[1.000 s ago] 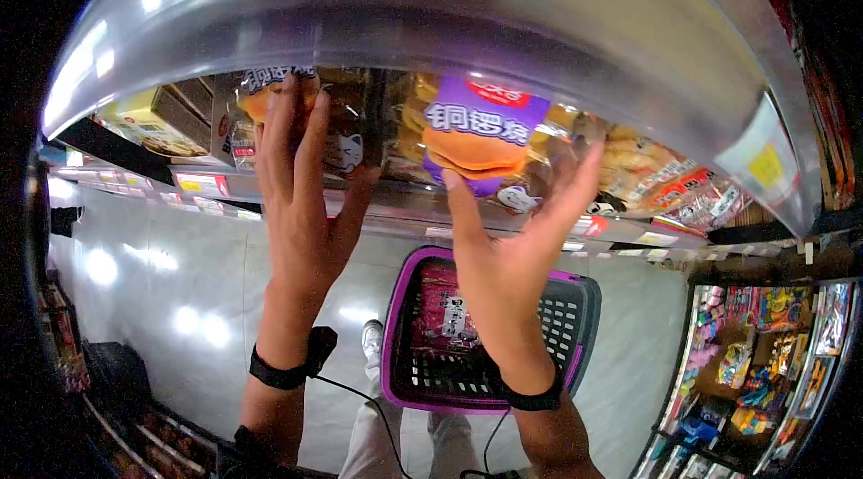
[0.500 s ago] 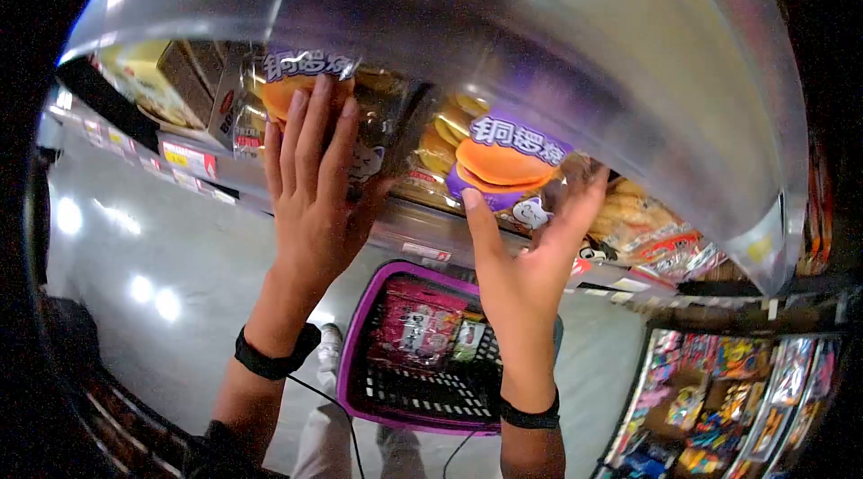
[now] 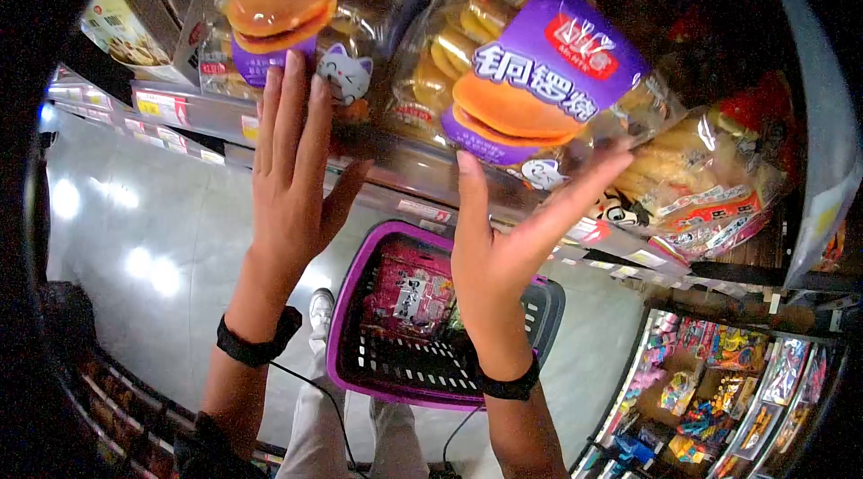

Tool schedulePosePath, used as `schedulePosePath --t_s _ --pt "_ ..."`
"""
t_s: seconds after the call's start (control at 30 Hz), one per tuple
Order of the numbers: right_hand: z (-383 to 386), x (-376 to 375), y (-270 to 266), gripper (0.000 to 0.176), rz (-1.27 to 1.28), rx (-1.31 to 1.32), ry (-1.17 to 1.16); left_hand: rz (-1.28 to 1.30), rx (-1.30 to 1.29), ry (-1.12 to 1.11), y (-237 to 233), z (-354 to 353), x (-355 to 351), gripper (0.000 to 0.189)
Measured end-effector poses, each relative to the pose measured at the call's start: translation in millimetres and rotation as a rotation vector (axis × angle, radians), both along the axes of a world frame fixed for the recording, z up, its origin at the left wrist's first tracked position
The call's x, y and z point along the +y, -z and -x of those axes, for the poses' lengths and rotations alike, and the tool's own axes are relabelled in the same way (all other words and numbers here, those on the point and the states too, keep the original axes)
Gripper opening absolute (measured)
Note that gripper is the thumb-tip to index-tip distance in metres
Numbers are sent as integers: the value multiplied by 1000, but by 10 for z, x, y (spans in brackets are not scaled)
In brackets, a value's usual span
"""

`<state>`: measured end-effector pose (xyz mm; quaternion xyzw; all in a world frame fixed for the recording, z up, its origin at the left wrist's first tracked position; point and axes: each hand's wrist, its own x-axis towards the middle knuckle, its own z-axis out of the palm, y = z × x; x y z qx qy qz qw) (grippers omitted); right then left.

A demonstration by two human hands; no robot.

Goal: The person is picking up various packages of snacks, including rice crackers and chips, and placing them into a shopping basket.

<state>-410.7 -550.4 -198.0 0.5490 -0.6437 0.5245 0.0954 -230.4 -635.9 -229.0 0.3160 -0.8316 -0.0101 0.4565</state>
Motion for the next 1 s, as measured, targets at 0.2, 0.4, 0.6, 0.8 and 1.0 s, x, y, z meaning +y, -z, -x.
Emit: schedulePosePath --t_s 0.2,0.4,0.6,0.8,1.0 --pt "47 23 -153 108 -160 35 -10 56 5 -149 -39 144 -15 79" --pt "52 357 46 92 15 43 -177 210 29 -149 239 3 -60 82" --pt "27 1292 1151 30 -315 38 -229 -326 -77 72 981 -517 804 74" --pt "72 2610 3378 47 -1331 -628 -95 -955 -503 122 1975 -855 2045 79" --pt "172 2927 5395 106 -1983 -1119 -217 -1028 -766 36 2482 -1112 2378 83"
